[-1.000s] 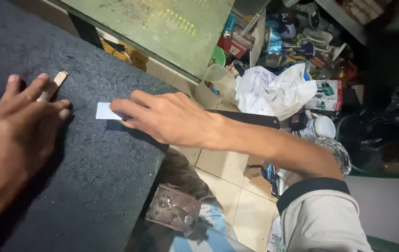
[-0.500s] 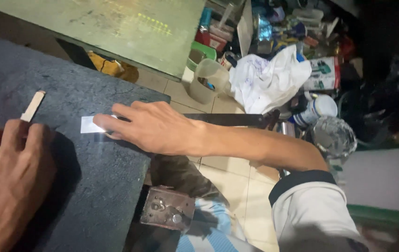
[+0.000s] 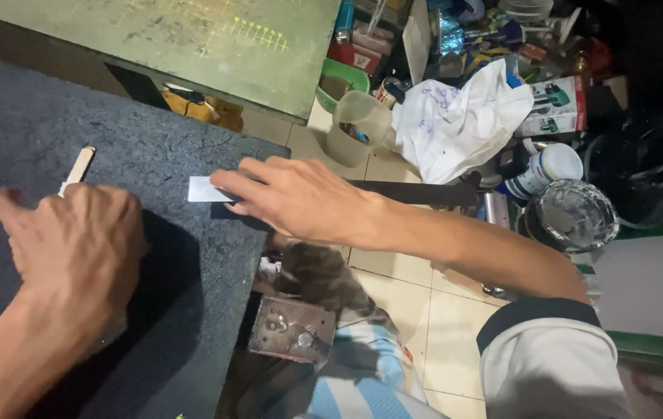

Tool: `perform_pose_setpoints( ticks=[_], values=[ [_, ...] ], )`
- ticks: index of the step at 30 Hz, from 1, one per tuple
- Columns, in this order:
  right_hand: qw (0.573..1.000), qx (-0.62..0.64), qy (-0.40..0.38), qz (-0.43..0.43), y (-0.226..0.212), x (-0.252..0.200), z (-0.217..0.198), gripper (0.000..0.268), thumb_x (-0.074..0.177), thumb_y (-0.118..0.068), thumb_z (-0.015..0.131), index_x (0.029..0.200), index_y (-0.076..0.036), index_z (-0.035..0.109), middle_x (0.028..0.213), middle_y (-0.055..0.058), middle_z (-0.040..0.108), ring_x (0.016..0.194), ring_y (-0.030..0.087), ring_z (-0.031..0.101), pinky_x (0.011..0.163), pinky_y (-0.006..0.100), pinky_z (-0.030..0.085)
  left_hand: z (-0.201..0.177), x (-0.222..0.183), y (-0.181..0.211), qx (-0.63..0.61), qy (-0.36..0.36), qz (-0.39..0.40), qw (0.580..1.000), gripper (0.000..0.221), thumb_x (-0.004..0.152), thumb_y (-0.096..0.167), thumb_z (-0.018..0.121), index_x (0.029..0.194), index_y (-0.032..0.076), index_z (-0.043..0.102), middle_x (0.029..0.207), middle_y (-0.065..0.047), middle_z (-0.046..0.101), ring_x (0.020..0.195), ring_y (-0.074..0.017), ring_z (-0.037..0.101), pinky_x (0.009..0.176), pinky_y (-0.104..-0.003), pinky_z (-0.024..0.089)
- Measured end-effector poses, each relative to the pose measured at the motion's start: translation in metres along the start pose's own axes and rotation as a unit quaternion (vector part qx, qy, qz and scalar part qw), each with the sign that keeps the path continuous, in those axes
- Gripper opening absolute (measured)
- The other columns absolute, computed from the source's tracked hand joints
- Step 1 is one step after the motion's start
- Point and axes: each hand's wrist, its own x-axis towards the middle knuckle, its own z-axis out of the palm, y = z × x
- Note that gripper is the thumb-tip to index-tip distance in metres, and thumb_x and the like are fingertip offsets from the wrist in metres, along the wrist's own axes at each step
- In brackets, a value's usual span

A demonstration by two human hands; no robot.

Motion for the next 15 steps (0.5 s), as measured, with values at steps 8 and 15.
perform_pose_setpoints(
  ticks=[8,15],
  values=[
    [1.000,0.019,0.002,0.015,0.003,-0.014,0.003,0.030,0.110,-0.015,0.055,0.137,-0.005,0.046,0.099,0.009,0.055,0.067,0.021,0.055,0.048,0.036,0.054,0.000,0.017,-0.015,0.018,0.033,0.039,0.999,0.044,0.101,0.015,0.057,0.059,0.024,0.055,0.054,0.013,0.044,0.047,-0.0087,0.053,0.099,-0.048,0.042],
    [0.996,0.089,0.007,0.022,0.009,-0.021,-0.004,0.033,0.112,-0.018,0.047,0.141,-0.003,0.044,0.115,0.020,0.067,0.084,0.026,0.070,0.070,0.041,0.063,-0.015,0.017,-0.016,-0.005,-0.003,0.057,0.998,0.046,0.107,0.016,0.051,0.063,0.018,0.061,0.054,0.013,0.045,0.047,-0.0093,0.058,0.109,-0.056,0.038]
  ],
)
